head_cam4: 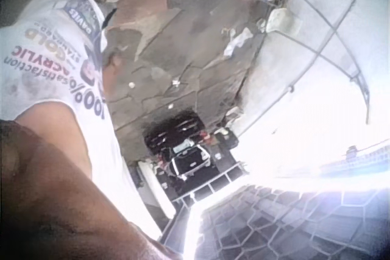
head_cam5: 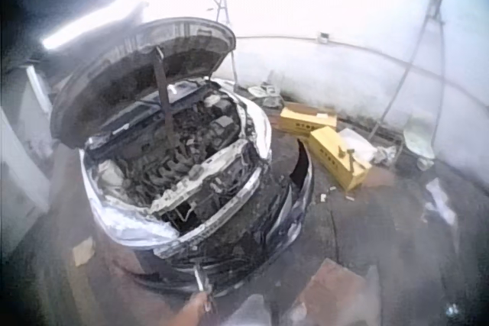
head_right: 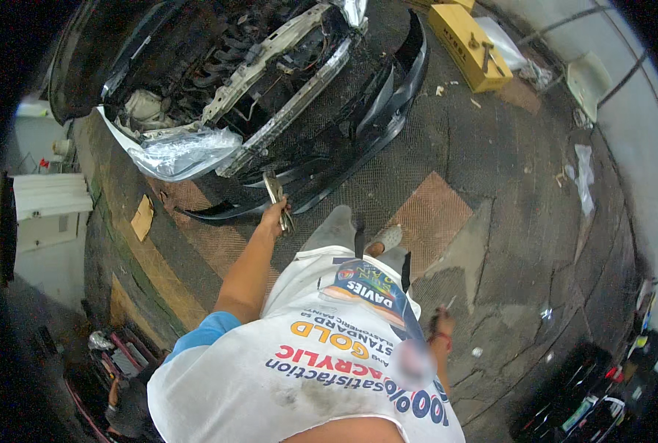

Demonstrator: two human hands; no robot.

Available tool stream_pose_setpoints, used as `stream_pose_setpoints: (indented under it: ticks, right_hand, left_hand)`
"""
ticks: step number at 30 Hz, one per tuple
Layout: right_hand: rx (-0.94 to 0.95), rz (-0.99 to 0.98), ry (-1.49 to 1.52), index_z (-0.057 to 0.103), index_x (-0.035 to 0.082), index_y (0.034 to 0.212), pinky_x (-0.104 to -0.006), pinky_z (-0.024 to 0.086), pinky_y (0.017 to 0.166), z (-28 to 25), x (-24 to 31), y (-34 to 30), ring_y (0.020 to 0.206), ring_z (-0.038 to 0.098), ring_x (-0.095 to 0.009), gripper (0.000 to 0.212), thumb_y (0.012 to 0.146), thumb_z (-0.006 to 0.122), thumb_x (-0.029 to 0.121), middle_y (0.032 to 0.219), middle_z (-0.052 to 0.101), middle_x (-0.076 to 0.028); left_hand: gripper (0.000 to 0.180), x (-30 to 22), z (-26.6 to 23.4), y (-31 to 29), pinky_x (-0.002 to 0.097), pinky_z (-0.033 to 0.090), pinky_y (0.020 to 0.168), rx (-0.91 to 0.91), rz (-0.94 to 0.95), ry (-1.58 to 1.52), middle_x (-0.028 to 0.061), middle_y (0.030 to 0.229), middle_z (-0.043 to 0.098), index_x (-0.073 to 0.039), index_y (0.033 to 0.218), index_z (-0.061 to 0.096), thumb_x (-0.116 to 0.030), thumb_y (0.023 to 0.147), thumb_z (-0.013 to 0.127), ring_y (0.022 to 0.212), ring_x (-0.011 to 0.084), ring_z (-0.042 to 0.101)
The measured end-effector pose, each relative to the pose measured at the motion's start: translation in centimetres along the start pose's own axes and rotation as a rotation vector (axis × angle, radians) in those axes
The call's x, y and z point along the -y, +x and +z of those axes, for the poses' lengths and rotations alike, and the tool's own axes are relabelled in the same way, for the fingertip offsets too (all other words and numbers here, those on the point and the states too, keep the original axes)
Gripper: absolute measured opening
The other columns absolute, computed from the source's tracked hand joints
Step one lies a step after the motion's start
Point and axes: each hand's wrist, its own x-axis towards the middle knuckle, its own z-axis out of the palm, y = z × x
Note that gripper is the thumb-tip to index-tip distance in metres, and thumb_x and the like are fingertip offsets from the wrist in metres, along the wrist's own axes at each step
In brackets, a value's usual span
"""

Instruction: The person uses pliers to adjust components under the front bumper of a white car, then unpacks plastic-wrapped parts and installs them near the front wheel arch using a wrench.

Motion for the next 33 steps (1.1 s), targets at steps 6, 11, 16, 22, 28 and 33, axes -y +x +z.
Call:
stream_pose_setpoints:
  ticks: [6,11,16,22,28,33]
  right_hand:
    - [-0.159,-0.299,0.137,0.066,0.008,0.097,-0.0283,0.036,0.044,-10.7,26.6,5.9,0.049,0.047,-0.011,0.038,0.094,0.065,0.045,0.067,0.053,0.001]
    - [-0.105,-0.346,0.114,0.065,0.008,0.088,-0.0269,0.034,0.044,-10.5,35.1,5.8,0.048,0.044,-0.008,0.033,0.094,0.069,0.040,0.062,0.051,0.003]
    - [-0.131,-0.235,-0.015,0.070,0.002,0.099,-0.0304,0.043,0.053,-6.5,29.8,6.5,0.057,0.054,-0.013,0.046,0.090,0.071,0.047,0.068,0.061,-0.002]
    - [-0.116,-0.306,-0.349,0.073,-0.001,0.096,-0.0335,0.050,0.069,-3.8,22.8,0.5,0.072,0.064,-0.018,0.053,0.090,0.070,0.051,0.080,0.072,-0.009]
    - [-0.116,-0.041,-0.322,0.073,0.000,0.094,-0.0330,0.050,0.067,-4.2,25.1,-4.8,0.070,0.063,-0.017,0.050,0.091,0.069,0.050,0.079,0.071,-0.009]
    - [-0.098,-0.002,-0.294,0.074,0.001,0.092,-0.0315,0.048,0.064,-4.2,29.9,-7.3,0.066,0.061,-0.015,0.047,0.092,0.069,0.047,0.077,0.069,-0.006]
  left_hand:
    - [0.034,-5.5,5.5,-2.4,0.0332,0.047,0.065,0.018,0.084,-0.042,0.0022,0.089,0.065,-0.017,0.130,0.063,-0.030,0.099,0.061,0.076,0.0153,0.059]
    - [0.033,-12.0,7.2,0.9,0.0311,0.050,0.074,0.055,0.171,0.039,0.0045,0.094,0.069,-0.012,0.130,0.061,-0.020,0.098,0.058,0.082,0.0155,0.062]
    - [0.031,-17.1,7.5,9.4,0.0348,0.053,0.078,0.153,0.135,-0.002,0.0065,0.103,0.068,-0.011,0.128,0.061,-0.022,0.099,0.057,0.093,0.0184,0.063]
    - [0.044,-25.7,7.3,16.5,0.0420,0.053,0.091,0.029,0.171,0.582,0.0171,0.128,0.060,-0.008,0.129,0.058,-0.036,0.096,0.062,0.115,0.0267,0.060]
    - [0.058,-29.5,6.6,23.1,0.0468,0.044,0.100,-0.054,0.364,0.872,0.0236,0.127,0.062,-0.001,0.134,0.055,-0.043,0.094,0.063,0.122,0.0378,0.059]
    - [0.062,-31.1,6.3,26.4,0.0459,0.043,0.102,0.047,0.336,0.903,0.0221,0.131,0.061,-0.001,0.138,0.052,-0.045,0.095,0.062,0.124,0.0387,0.057]
